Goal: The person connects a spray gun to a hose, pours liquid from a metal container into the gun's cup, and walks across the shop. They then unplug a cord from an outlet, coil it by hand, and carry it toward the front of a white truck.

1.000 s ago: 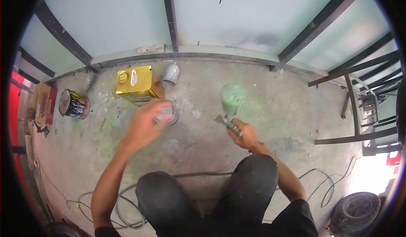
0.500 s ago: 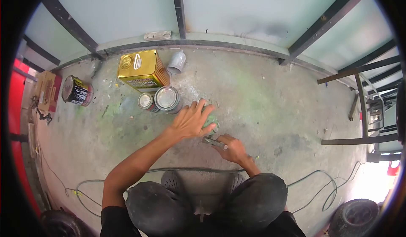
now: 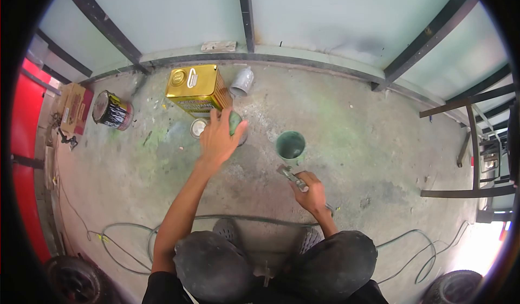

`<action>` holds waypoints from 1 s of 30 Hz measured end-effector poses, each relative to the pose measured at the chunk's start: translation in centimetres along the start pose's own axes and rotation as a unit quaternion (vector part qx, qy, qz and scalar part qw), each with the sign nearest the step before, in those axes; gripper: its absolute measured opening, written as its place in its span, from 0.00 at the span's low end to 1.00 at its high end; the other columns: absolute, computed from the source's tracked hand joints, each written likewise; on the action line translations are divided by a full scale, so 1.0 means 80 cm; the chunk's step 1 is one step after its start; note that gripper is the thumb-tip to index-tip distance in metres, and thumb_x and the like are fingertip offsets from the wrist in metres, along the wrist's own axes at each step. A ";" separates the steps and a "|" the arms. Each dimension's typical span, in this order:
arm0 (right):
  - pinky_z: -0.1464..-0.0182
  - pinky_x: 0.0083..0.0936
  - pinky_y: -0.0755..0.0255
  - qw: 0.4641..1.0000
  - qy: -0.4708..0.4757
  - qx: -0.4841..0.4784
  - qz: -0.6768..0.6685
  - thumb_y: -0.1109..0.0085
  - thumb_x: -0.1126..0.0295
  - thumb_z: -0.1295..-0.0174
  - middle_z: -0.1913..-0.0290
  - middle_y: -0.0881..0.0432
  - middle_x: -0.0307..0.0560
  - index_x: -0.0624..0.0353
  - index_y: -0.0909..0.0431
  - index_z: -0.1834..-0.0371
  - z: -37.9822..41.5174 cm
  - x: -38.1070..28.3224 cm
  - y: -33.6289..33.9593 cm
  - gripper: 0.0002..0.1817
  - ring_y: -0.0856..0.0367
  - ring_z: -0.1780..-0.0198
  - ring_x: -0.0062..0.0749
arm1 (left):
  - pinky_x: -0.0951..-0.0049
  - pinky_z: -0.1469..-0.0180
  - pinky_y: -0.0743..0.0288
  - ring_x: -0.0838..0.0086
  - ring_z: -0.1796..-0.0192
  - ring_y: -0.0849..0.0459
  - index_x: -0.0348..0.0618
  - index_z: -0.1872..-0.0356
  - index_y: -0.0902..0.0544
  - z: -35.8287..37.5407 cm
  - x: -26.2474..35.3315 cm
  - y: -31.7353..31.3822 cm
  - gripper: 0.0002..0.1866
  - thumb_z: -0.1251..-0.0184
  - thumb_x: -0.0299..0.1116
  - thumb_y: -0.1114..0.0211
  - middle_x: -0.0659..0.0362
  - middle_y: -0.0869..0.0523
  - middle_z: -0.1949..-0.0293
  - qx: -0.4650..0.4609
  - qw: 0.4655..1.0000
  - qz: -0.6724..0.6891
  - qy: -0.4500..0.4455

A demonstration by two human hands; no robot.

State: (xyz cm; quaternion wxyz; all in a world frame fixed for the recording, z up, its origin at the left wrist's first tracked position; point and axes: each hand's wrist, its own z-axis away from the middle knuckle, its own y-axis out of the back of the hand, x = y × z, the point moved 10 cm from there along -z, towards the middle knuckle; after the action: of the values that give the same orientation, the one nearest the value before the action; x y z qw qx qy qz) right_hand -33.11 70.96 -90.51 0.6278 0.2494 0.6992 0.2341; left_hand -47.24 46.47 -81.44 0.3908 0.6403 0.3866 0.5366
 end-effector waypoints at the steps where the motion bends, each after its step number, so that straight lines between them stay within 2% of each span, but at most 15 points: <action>1: 0.60 0.40 0.27 1.000 -0.007 0.002 0.001 0.32 0.69 0.48 0.63 0.19 0.51 0.59 0.21 0.64 0.002 0.003 0.007 0.10 0.21 0.60 0.51 | 0.50 0.58 0.24 0.44 0.54 0.20 0.47 0.41 0.30 0.002 -0.015 -0.009 0.27 0.35 0.52 0.41 0.46 0.26 0.48 0.004 1.000 -0.023 -0.013; 6: 0.61 0.39 0.27 1.000 -0.026 0.001 -0.007 0.31 0.69 0.48 0.65 0.19 0.52 0.60 0.20 0.65 0.017 0.012 0.023 0.10 0.21 0.61 0.52 | 0.51 0.57 0.23 0.50 0.51 0.22 0.44 0.40 0.29 0.005 -0.054 -0.047 0.34 0.41 0.55 0.35 0.49 0.27 0.44 0.045 0.991 -0.113 -0.050; 9: 0.61 0.39 0.27 0.999 -0.035 0.008 -0.011 0.31 0.71 0.48 0.65 0.18 0.52 0.60 0.20 0.66 0.027 0.014 0.031 0.10 0.20 0.62 0.52 | 0.57 0.58 0.22 0.51 0.53 0.21 0.41 0.43 0.25 0.015 -0.045 0.004 0.37 0.48 0.56 0.29 0.49 0.24 0.46 0.165 0.975 -0.096 -0.112; 12: 0.61 0.37 0.27 0.999 -0.031 0.022 -0.029 0.31 0.73 0.49 0.66 0.18 0.53 0.61 0.21 0.67 0.037 0.021 0.041 0.09 0.20 0.63 0.51 | 0.64 0.58 0.22 0.54 0.55 0.20 0.40 0.46 0.22 0.013 -0.143 0.047 0.36 0.54 0.53 0.24 0.51 0.22 0.49 0.181 0.978 0.038 0.094; 14: 0.62 0.35 0.28 0.998 -0.046 0.035 -0.038 0.31 0.74 0.49 0.66 0.18 0.53 0.62 0.21 0.67 0.043 0.026 0.048 0.09 0.20 0.64 0.50 | 0.66 0.58 0.23 0.59 0.54 0.19 0.41 0.42 0.25 -0.009 -0.248 0.052 0.38 0.55 0.44 0.21 0.53 0.22 0.47 0.139 0.955 0.151 0.215; 17: 0.62 0.32 0.29 0.996 -0.061 0.051 -0.041 0.32 0.76 0.49 0.68 0.19 0.53 0.63 0.22 0.68 0.047 0.021 0.056 0.08 0.21 0.66 0.48 | 0.66 0.57 0.22 0.66 0.49 0.20 0.41 0.36 0.31 -0.051 -0.326 0.001 0.43 0.55 0.38 0.20 0.55 0.24 0.43 -0.055 0.885 0.342 0.311; 20: 0.62 0.31 0.30 0.994 -0.080 0.063 -0.031 0.33 0.77 0.48 0.69 0.20 0.53 0.64 0.22 0.68 0.051 0.026 0.059 0.07 0.21 0.66 0.47 | 0.65 0.49 0.24 0.69 0.43 0.24 0.43 0.31 0.37 -0.098 -0.298 0.003 0.48 0.57 0.34 0.20 0.57 0.26 0.40 -0.180 0.917 0.308 0.178; 23: 0.63 0.33 0.29 0.995 -0.079 0.061 -0.013 0.31 0.75 0.49 0.67 0.19 0.53 0.62 0.21 0.67 0.059 0.029 0.062 0.08 0.20 0.66 0.49 | 0.64 0.40 0.29 0.70 0.40 0.27 0.44 0.31 0.38 -0.125 -0.260 0.020 0.48 0.56 0.29 0.21 0.59 0.27 0.39 -0.146 0.882 0.444 0.064; 26: 0.63 0.35 0.28 0.995 -0.077 0.069 0.000 0.30 0.74 0.50 0.66 0.18 0.53 0.61 0.20 0.67 0.062 0.029 0.063 0.09 0.19 0.65 0.50 | 0.64 0.36 0.35 0.70 0.39 0.28 0.45 0.31 0.38 -0.138 -0.281 -0.026 0.47 0.56 0.25 0.23 0.60 0.26 0.40 -0.258 0.826 0.491 0.102; 30: 0.63 0.36 0.27 0.992 -0.096 0.079 0.018 0.30 0.73 0.50 0.66 0.18 0.53 0.60 0.19 0.66 0.065 0.026 0.066 0.09 0.19 0.64 0.50 | 0.65 0.35 0.36 0.70 0.38 0.29 0.46 0.31 0.37 -0.146 -0.278 -0.021 0.47 0.58 0.22 0.24 0.61 0.25 0.41 -0.223 0.845 0.481 0.073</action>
State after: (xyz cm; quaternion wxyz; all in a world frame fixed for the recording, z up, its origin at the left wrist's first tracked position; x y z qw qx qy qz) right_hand -27.86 76.45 -89.23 0.6662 0.3321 0.6471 0.1645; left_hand -61.73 27.79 -90.17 0.1865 0.6003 -0.0723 0.7744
